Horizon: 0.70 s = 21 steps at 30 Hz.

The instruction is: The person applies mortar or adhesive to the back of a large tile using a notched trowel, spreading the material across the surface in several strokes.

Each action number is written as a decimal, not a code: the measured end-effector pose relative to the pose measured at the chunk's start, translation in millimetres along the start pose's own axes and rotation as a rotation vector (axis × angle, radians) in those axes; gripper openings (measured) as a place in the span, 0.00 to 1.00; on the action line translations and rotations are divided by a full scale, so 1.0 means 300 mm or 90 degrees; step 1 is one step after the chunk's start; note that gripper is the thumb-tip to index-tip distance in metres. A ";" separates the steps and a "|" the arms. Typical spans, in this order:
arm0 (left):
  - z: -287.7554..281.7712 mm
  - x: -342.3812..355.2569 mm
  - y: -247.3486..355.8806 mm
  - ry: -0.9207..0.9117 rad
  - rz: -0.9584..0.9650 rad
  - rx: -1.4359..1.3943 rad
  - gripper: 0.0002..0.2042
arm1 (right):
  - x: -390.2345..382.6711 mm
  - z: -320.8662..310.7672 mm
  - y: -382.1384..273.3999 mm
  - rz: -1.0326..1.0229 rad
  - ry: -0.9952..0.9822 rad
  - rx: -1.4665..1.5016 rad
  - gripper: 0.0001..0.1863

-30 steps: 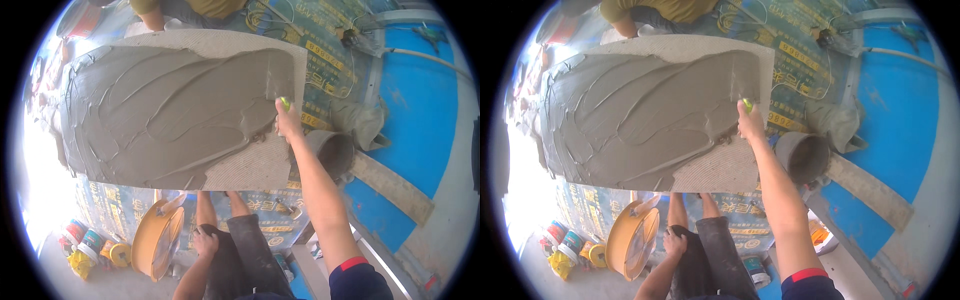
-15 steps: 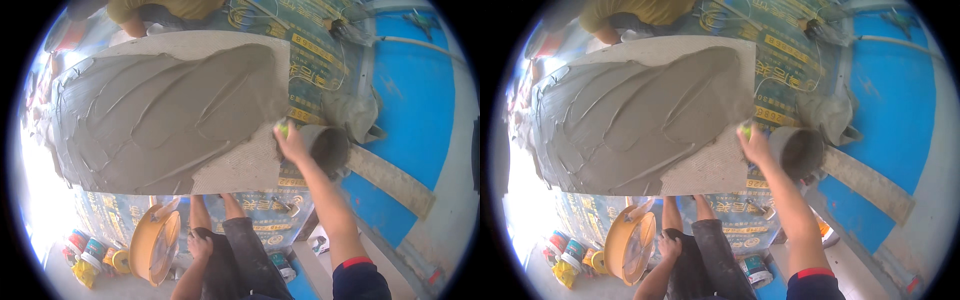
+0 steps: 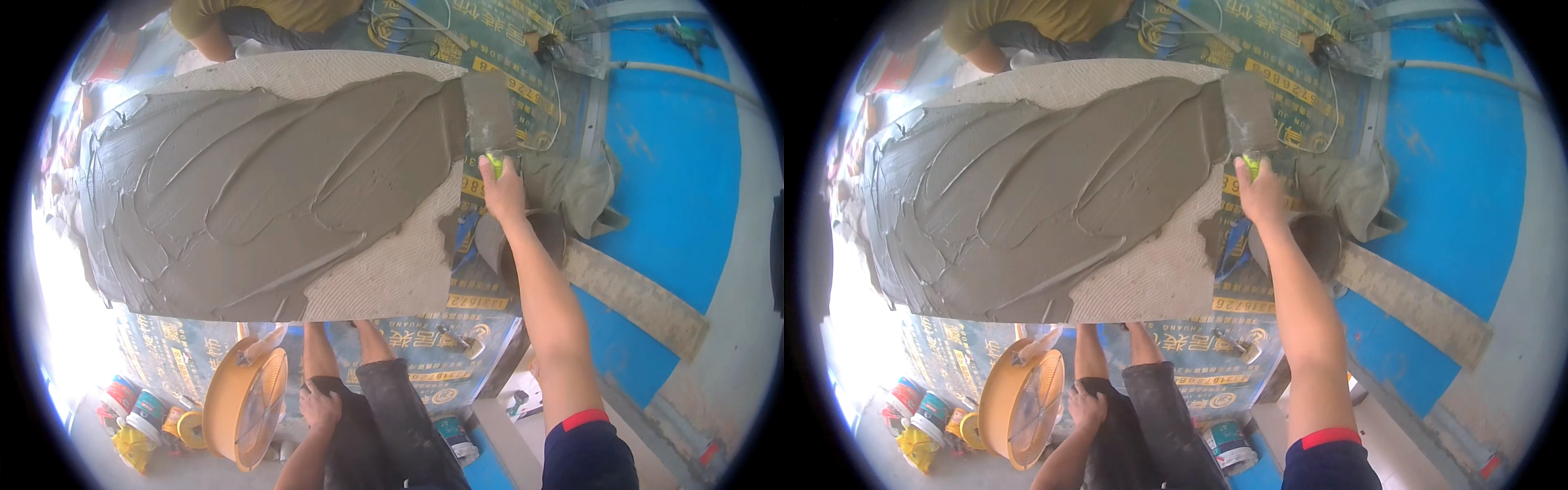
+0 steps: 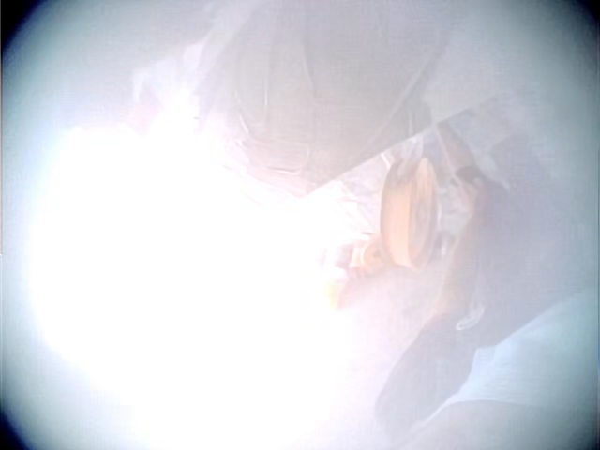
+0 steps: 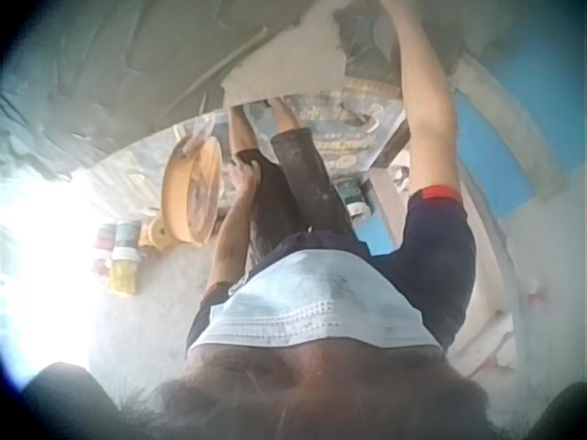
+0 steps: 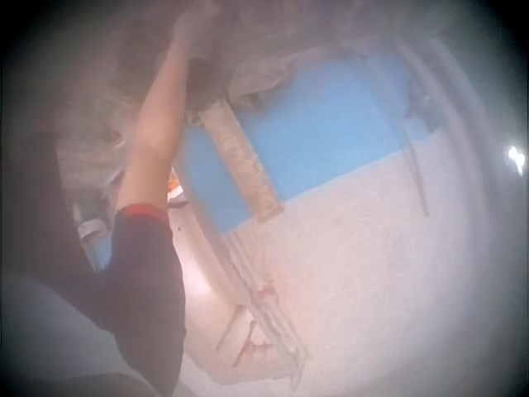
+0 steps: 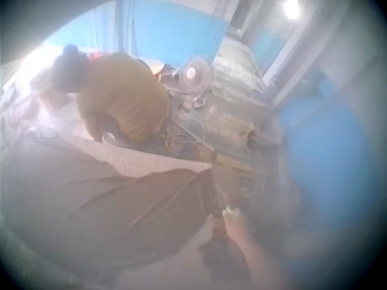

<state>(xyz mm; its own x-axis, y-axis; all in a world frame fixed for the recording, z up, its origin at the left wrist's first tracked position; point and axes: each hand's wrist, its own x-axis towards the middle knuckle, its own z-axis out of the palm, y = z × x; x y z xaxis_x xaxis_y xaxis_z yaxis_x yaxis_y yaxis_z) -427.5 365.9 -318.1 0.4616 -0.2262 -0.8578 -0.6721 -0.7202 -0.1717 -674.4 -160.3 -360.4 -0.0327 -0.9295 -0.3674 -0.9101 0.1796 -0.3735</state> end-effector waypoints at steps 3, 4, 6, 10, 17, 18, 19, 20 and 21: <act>0.001 -0.005 0.019 -0.003 -0.003 0.010 0.39 | -0.015 0.027 -0.037 -0.029 -0.077 0.164 0.34; -0.002 -0.007 0.031 -0.007 0.000 0.009 0.39 | -0.007 0.043 -0.047 -0.034 -0.102 0.263 0.30; -0.020 -0.005 0.029 -0.011 0.003 0.012 0.39 | -0.013 0.020 -0.139 0.041 -0.233 0.444 0.28; -0.014 -0.007 0.046 -0.010 0.013 0.018 0.40 | 0.051 0.052 0.017 0.104 -0.064 0.426 0.31; 0.001 -0.011 0.045 0.004 0.007 -0.016 0.38 | -0.018 -0.084 0.097 0.016 -0.032 0.357 0.27; 0.006 -0.017 0.048 -0.002 0.008 -0.018 0.37 | 0.006 -0.082 0.107 -0.028 -0.031 0.352 0.27; 0.002 -0.017 0.035 -0.002 0.002 -0.017 0.37 | 0.041 -0.075 0.062 -0.079 -0.013 0.272 0.29; -0.002 -0.011 0.034 -0.001 0.001 -0.020 0.37 | 0.099 -0.085 0.021 -0.075 -0.060 0.248 0.31; -0.008 -0.007 0.034 0.009 0.007 -0.029 0.37 | 0.154 -0.095 -0.021 -0.071 -0.107 0.223 0.33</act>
<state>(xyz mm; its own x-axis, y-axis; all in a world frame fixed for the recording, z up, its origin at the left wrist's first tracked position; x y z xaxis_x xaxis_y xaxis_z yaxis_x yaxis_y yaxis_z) -434.0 357.5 -316.9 0.4630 -0.2431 -0.8524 -0.6503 -0.7466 -0.1403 -682.0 -213.5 -350.6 0.1525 -0.8891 -0.4316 -0.7072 0.2068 -0.6760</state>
